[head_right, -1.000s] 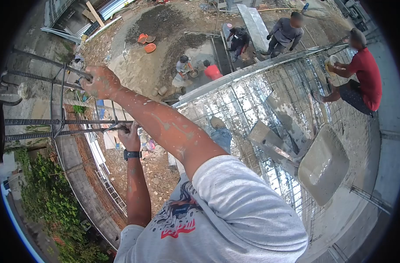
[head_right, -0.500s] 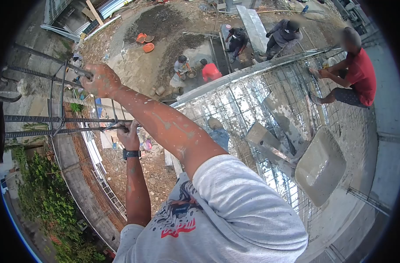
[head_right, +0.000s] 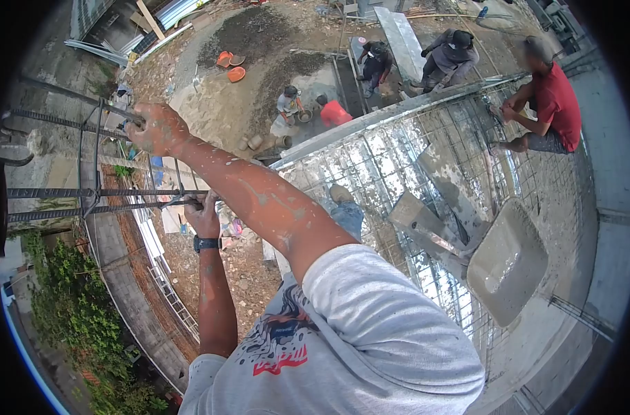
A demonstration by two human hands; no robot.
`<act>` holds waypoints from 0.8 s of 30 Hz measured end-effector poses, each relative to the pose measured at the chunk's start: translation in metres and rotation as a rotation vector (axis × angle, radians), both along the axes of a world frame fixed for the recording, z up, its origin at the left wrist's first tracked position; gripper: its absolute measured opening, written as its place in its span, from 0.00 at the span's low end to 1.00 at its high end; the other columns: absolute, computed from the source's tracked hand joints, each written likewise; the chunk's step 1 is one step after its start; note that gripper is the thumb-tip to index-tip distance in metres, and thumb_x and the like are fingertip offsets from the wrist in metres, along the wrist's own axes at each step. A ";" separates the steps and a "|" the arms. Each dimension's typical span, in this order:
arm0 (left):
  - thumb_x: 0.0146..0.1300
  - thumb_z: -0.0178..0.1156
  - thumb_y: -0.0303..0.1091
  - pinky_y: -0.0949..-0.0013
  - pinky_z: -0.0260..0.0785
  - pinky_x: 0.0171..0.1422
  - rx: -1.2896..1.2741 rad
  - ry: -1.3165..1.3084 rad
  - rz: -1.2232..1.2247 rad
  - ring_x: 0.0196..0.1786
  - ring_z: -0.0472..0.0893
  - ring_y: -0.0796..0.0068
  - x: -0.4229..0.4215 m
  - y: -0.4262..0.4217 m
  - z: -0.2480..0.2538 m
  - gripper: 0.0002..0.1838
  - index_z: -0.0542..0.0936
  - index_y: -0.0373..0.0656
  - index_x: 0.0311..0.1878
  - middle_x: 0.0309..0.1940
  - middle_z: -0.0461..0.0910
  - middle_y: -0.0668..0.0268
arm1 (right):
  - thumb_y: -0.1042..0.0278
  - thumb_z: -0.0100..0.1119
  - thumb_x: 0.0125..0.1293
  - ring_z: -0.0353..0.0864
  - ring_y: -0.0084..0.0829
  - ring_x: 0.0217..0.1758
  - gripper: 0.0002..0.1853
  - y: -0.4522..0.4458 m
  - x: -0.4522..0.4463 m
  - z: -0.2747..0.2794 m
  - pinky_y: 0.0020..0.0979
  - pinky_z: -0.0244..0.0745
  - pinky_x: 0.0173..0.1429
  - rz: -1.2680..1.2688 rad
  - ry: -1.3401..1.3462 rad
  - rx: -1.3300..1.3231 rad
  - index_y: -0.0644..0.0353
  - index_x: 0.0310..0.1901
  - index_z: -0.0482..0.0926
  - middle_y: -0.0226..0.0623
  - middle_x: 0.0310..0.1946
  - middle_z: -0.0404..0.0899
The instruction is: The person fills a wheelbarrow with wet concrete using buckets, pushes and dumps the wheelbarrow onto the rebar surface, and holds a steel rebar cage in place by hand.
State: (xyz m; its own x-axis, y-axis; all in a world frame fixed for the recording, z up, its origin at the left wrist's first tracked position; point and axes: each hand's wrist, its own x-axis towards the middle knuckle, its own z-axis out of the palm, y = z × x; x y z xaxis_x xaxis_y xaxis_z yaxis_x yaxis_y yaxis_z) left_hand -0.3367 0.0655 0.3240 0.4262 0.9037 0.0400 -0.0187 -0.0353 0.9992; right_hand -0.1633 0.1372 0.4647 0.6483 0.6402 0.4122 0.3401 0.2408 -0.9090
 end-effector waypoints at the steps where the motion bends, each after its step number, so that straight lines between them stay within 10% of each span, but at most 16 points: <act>1: 0.55 0.73 0.25 0.78 0.66 0.41 0.005 -0.017 -0.002 0.34 0.71 0.86 0.001 0.000 0.001 0.15 0.72 0.43 0.33 0.30 0.74 0.72 | 0.52 0.63 0.58 0.83 0.53 0.43 0.23 0.000 0.001 0.000 0.41 0.77 0.52 0.007 0.001 0.003 0.66 0.43 0.82 0.56 0.37 0.83; 24: 0.54 0.75 0.27 0.78 0.62 0.37 0.057 0.092 0.017 0.31 0.67 0.87 0.001 0.000 0.005 0.15 0.73 0.43 0.31 0.28 0.73 0.74 | 0.54 0.63 0.58 0.82 0.49 0.35 0.19 -0.006 0.006 0.004 0.41 0.76 0.45 0.093 0.055 -0.021 0.65 0.39 0.81 0.55 0.34 0.82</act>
